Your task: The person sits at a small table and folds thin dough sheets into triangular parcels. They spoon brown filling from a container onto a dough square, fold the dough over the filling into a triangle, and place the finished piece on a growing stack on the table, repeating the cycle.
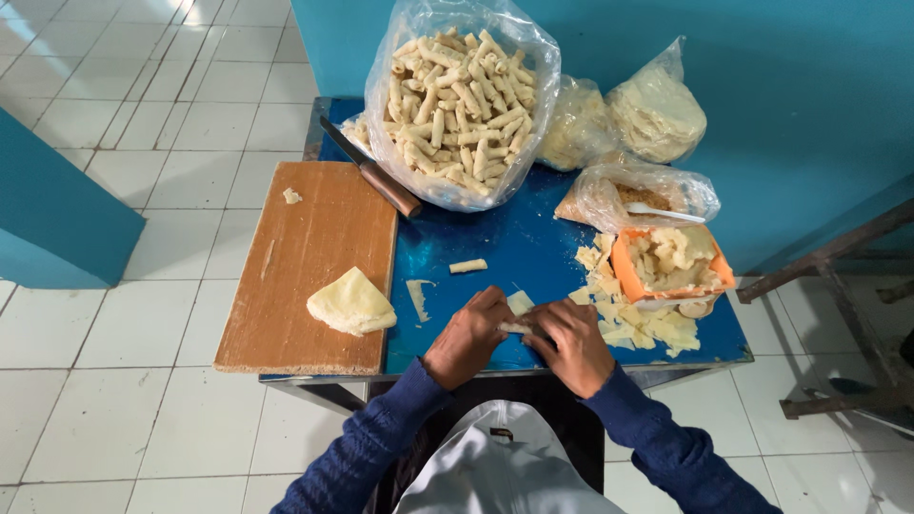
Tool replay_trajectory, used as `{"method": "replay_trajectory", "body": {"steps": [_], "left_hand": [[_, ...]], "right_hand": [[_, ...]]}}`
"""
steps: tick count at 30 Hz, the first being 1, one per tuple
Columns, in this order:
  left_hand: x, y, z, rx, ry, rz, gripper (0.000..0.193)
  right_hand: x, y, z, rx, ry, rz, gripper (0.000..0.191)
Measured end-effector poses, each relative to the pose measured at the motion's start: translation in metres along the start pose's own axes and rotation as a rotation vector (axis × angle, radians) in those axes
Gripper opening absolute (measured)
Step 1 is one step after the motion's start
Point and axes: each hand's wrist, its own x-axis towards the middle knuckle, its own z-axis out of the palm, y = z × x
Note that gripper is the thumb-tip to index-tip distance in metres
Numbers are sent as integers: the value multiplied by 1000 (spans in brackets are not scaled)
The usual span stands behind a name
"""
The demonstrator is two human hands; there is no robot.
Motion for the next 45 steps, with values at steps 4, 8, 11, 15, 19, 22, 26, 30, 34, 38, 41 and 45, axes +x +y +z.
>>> {"method": "replay_trajectory", "body": {"steps": [4,8,11,15,19,22,26,30,34,38,41,45], "left_hand": [[1,1,-5,-86,-68,-98,28],[-1,5,-1,-37,22,-44,25],[-6,13,8,45,145,-23,19],[-13,16,8,6,215,-48,8],[-15,18,6,46,216,-107,12],[-16,15,5,159,321,-178,21],[-14,9,10,278,337,-249,21],[-10,6,17,294,316,-288,17],[-10,5,18,257,344,-252,16],[-10,8,17,105,316,-269,14],[-9,11,15,-27,329,-325,19],[-11,17,10,124,358,-236,22]], "right_hand": [[2,5,-6,60,-79,47,26],[0,8,-9,208,-32,85,40],[-9,1,-12,155,120,192,29],[-14,-10,-12,-91,187,205,25],[-12,-16,-11,-75,169,254,13],[-11,-17,-10,-57,176,271,11],[-12,-20,-8,49,190,346,10],[-9,-24,-6,168,211,370,12],[-11,-28,-7,233,213,346,19],[-13,-31,-9,230,224,317,21],[-16,-33,-12,156,223,303,24],[-18,-33,-18,24,298,200,26]]}}
